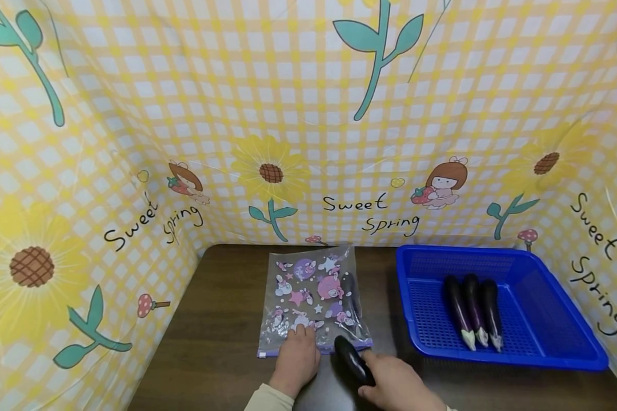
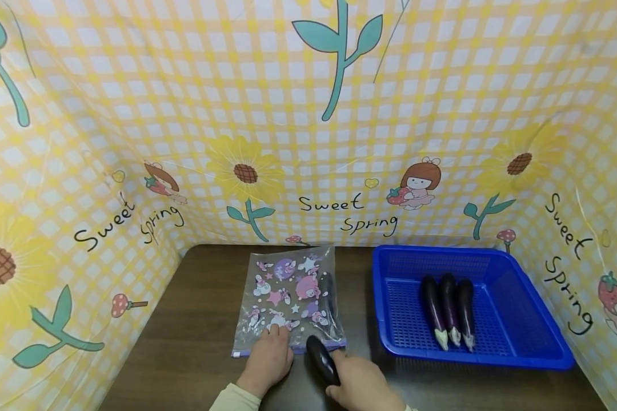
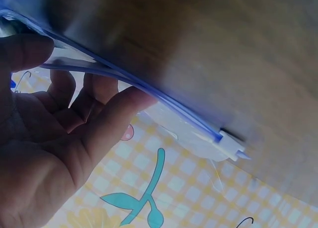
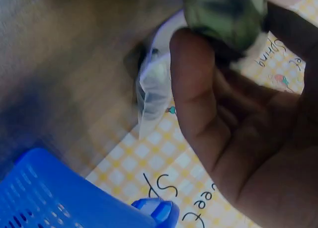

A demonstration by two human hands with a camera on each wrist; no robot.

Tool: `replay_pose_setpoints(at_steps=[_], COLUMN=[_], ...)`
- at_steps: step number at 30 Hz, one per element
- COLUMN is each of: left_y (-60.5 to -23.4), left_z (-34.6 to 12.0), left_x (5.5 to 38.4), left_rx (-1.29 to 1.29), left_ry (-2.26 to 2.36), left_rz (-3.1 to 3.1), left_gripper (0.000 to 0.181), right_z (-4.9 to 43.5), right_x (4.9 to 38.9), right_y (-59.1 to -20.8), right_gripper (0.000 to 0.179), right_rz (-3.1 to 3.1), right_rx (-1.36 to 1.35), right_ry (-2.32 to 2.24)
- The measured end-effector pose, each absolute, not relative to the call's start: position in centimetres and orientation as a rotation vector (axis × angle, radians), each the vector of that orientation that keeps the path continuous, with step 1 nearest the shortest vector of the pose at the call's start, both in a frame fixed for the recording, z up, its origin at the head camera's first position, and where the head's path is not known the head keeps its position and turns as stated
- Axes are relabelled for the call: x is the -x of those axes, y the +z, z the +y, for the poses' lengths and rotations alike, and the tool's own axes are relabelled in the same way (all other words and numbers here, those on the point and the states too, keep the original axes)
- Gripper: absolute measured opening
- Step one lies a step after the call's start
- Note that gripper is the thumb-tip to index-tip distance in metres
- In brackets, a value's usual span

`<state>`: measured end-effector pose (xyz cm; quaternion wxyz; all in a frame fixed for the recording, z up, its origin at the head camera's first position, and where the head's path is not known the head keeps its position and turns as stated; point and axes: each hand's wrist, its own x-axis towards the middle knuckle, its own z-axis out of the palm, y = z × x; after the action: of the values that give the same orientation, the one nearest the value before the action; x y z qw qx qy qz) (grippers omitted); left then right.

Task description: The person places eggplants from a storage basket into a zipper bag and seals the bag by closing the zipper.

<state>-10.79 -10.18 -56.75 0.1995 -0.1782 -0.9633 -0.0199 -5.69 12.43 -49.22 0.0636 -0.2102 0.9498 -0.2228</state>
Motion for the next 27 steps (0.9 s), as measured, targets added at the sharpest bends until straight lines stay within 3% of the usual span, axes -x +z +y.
replay_pose_setpoints(at_steps=[9, 27], left_y=[-56.8, -56.9], left_z=[-10.2, -10.2], left_x=[10.8, 10.7], left_rx=[0.503, 0.492], left_ry=[-0.056, -0.043], left_rz=[-2.673, -2.700], left_gripper=[0.024, 0.035], right_z=[11.0, 8.2], right_x=[5.0, 5.7], right_y=[-51.9, -53.8], right_gripper=[0.040, 0.046], right_rz=[2.802, 2.969], right_rx=[0.745, 0.381], right_ry=[-0.599, -0.698])
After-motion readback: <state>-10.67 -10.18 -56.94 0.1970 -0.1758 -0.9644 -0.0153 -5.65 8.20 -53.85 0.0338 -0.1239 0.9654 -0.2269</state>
